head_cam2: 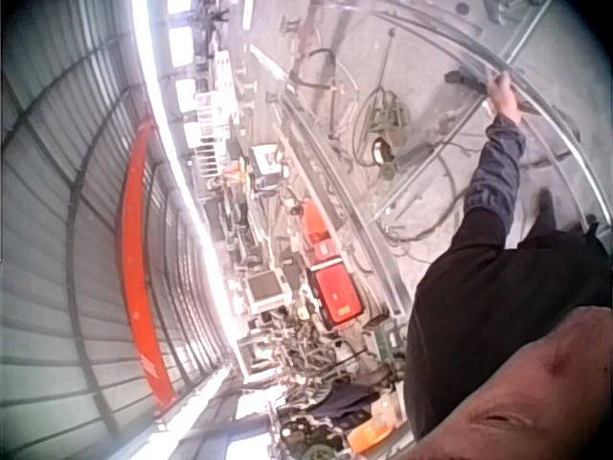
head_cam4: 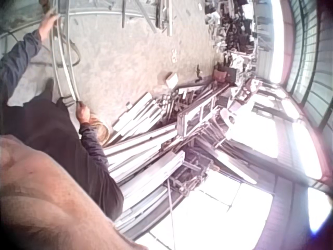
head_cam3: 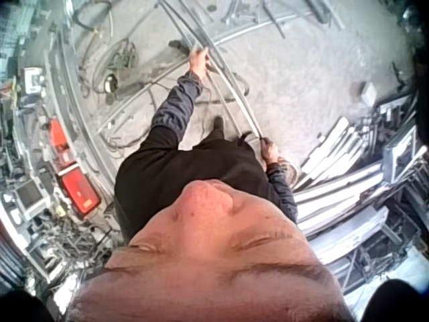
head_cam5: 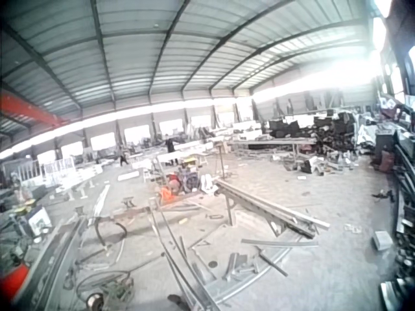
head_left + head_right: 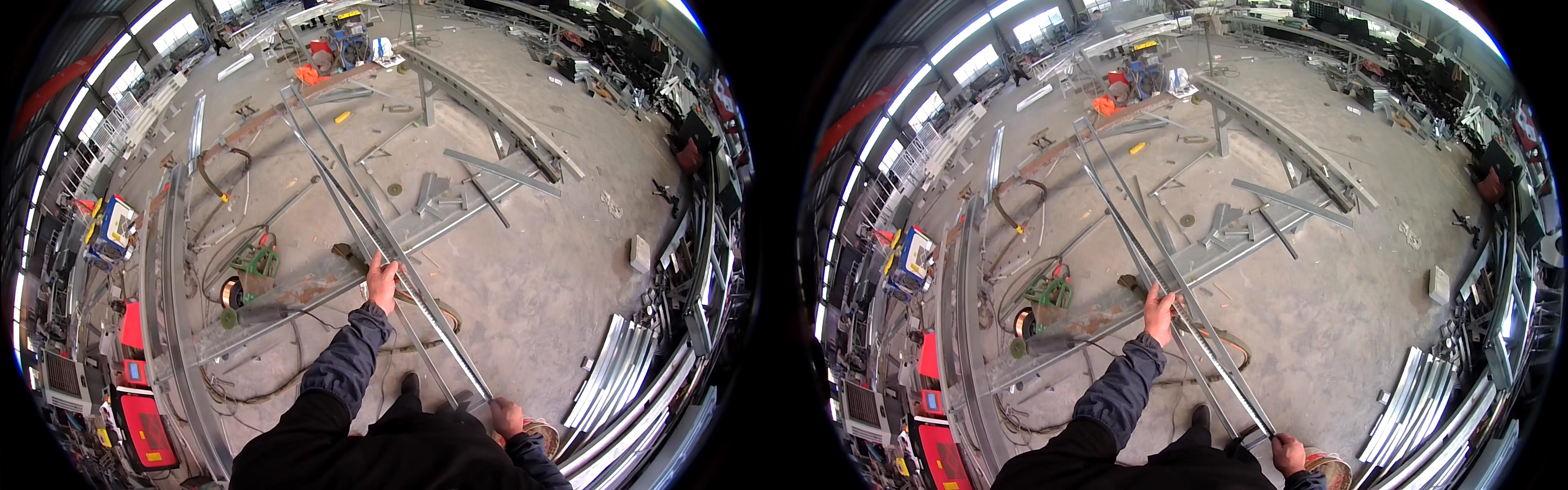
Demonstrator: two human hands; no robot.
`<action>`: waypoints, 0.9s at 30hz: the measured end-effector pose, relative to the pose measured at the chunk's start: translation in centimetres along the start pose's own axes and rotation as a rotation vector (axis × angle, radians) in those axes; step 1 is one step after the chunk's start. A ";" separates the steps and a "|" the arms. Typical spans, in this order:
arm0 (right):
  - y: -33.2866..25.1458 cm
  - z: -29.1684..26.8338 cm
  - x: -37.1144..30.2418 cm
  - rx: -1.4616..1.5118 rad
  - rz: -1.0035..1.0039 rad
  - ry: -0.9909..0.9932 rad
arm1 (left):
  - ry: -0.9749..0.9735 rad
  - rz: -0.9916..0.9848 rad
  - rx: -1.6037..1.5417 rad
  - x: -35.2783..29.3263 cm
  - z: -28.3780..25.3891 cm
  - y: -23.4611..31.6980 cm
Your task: The person assembles a rectangular metal frame by welding two metal bars together, grinding the edges, and hammering the joints. They then measure the frame with a tape measure to verify dimensions.
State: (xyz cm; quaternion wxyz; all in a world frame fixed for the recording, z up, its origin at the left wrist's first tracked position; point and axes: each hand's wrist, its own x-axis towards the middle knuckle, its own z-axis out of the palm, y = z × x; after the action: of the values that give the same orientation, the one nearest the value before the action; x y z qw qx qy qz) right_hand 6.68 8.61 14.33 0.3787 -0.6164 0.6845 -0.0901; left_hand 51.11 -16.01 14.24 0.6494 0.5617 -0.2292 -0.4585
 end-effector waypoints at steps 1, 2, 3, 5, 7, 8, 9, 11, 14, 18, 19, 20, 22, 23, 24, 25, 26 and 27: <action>0.0 0.2 0.0 -0.007 0.000 0.005 | 0.003 -0.002 -0.006 0.0 0.0 0.1; 0.1 0.5 0.1 -0.009 -0.006 0.004 | 0.006 -0.004 -0.013 -0.1 0.0 0.1; 0.4 0.7 0.2 -0.011 -0.012 0.003 | 0.008 -0.006 -0.019 -0.1 0.0 0.2; 0.6 0.8 0.2 -0.017 -0.024 0.004 | 0.001 -0.021 -0.009 -0.3 0.0 0.3; 0.7 0.7 0.2 -0.020 -0.036 0.009 | -0.014 -0.031 -0.001 -0.3 0.0 0.3; 0.6 0.7 0.2 -0.021 -0.030 0.011 | -0.026 -0.033 0.003 -0.2 -0.1 0.2; 0.5 0.6 0.1 -0.022 -0.023 0.013 | -0.037 -0.035 0.006 0.0 -0.1 0.1; 0.4 0.5 0.0 -0.022 -0.010 0.011 | -0.037 -0.054 0.001 0.3 -0.1 -0.4; 0.3 0.4 0.0 -0.022 0.009 -0.002 | -0.032 -0.070 0.007 0.9 -0.3 -1.5; 1.8 0.9 0.1 -0.045 0.015 -0.010 | -0.041 -0.116 0.007 1.1 -0.1 -2.8; 2.1 1.0 0.0 -0.052 0.007 -0.016 | -0.048 -0.124 0.022 1.2 -0.2 -3.2; 2.4 1.1 0.0 -0.057 -0.010 -0.014 | -0.054 -0.131 0.036 1.4 -0.5 -3.5; 2.8 1.2 -0.2 -0.068 -0.040 -0.011 | -0.054 -0.144 0.050 1.3 -0.5 -4.1; 3.1 1.3 -0.3 -0.069 -0.034 -0.013 | -0.048 -0.151 0.049 1.2 -0.3 -4.4; 3.4 1.3 -0.3 -0.071 -0.028 -0.015 | -0.042 -0.157 0.049 1.1 -0.1 -4.6; 3.2 1.2 -0.4 -0.072 -0.023 -0.021 | -0.033 -0.164 0.034 0.9 0.0 -4.9; 3.0 1.0 -0.5 -0.071 -0.002 -0.024 | -0.025 -0.170 0.018 0.8 0.0 -5.2; 2.8 0.8 -0.6 -0.069 0.018 -0.027 | -0.016 -0.177 0.003 0.7 0.0 -5.5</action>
State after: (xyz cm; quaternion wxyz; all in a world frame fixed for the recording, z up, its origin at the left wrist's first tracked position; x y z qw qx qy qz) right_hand 5.04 10.09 12.36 0.3671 -0.6241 0.6875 -0.0548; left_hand 49.55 -16.35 8.92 0.6035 0.5772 -0.1847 -0.5183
